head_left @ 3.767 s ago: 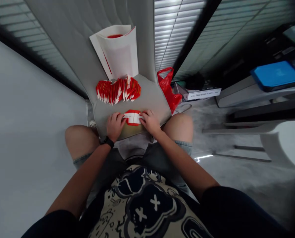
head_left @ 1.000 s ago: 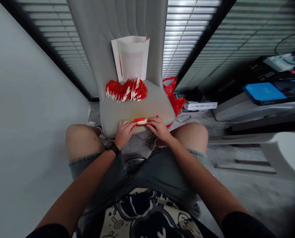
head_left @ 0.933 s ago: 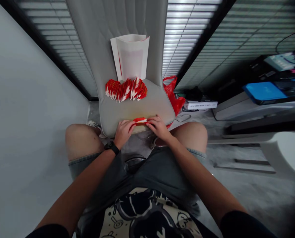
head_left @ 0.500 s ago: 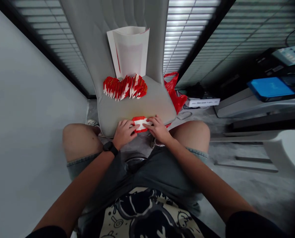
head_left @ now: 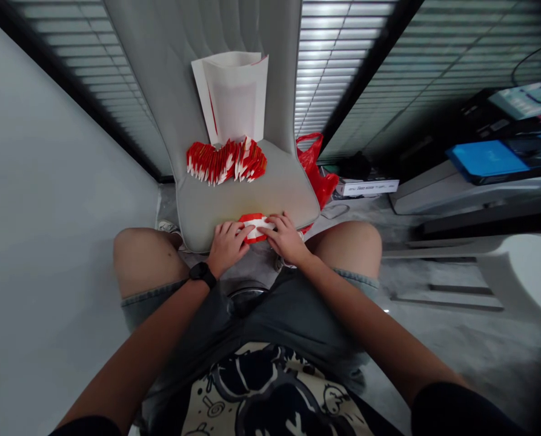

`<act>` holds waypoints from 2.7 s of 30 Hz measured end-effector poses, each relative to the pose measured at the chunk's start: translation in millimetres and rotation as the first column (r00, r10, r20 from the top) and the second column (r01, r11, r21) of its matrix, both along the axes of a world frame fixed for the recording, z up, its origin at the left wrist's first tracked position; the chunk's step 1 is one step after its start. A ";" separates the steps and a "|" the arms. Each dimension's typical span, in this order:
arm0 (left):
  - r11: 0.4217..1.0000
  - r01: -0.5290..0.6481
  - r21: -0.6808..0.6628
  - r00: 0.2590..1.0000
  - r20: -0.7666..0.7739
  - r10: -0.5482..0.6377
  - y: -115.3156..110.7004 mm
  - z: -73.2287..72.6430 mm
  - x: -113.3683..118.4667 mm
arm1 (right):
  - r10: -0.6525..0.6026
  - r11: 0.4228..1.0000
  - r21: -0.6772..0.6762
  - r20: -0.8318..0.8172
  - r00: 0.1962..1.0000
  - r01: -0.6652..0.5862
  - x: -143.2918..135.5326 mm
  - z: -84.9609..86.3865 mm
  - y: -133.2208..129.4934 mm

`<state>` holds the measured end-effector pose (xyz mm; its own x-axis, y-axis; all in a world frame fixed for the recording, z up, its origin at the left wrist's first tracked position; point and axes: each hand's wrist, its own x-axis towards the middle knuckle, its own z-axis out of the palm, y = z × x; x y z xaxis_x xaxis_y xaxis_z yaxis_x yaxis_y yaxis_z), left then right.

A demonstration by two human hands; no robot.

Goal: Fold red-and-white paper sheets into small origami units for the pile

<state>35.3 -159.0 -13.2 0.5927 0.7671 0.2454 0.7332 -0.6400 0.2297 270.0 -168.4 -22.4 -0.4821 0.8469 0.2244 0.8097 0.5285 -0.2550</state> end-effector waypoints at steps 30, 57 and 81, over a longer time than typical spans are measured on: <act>0.971 -0.216 -0.105 0.895 0.377 0.240 23.0 -10.7 0.6 | -0.283 0.959 -0.124 -0.331 0.900 0.256 -10.6 -8.1 28.0; 0.999 0.010 -0.031 0.994 0.109 -0.007 10.4 -8.3 -0.1 | -0.066 0.995 0.078 0.070 0.995 0.061 -18.3 -10.7 -0.3; 0.612 0.239 -0.754 0.703 0.569 0.427 17.3 3.5 7.2 | -0.515 0.773 -0.622 -0.731 0.447 -0.126 -15.6 11.1 9.5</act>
<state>42.4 -141.7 -9.7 0.4356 0.8857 -0.1604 0.2089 0.0739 0.9751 254.5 -158.9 -11.3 -0.1235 0.9861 -0.1110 0.0691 -0.1031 -0.9923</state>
